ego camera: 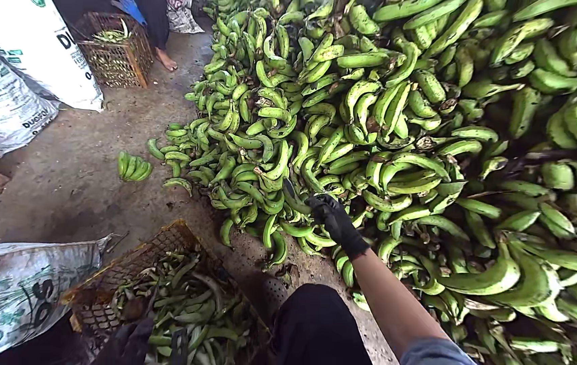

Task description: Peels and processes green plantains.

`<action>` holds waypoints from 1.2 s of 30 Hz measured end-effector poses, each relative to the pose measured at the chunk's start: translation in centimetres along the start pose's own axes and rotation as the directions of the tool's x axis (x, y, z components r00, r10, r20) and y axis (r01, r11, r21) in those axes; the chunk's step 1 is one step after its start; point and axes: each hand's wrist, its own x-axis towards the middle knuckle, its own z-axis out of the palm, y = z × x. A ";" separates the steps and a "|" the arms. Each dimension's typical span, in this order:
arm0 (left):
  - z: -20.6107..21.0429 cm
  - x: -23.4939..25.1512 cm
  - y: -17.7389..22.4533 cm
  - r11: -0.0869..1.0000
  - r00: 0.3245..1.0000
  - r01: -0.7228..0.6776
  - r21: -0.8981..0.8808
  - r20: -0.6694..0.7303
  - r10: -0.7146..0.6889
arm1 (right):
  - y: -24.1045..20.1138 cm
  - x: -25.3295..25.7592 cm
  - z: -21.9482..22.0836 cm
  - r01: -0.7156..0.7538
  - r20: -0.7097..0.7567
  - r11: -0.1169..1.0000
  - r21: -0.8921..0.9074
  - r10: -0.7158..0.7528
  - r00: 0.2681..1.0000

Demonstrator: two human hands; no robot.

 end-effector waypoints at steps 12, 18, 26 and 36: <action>0.7 -3.4 5.4 0.249 0.878 -0.451 -0.857 -0.375 0.297 | -14.7 -14.5 16.6 0.727 0.815 0.684 0.063 -0.456 0.358; -1.6 -4.2 3.2 0.160 0.857 -0.477 -0.864 -0.416 0.305 | -16.0 -16.9 21.1 0.377 0.811 0.926 0.030 -0.243 0.532; -2.8 -5.9 3.5 0.680 0.873 -0.445 -0.583 -0.452 0.183 | -11.8 -15.6 24.8 0.075 0.741 0.995 0.071 -0.103 0.664; 0.3 -6.9 5.4 0.756 0.808 -0.582 -0.300 -0.314 0.498 | -13.7 -12.8 23.2 -0.094 0.384 0.877 0.471 -0.108 0.917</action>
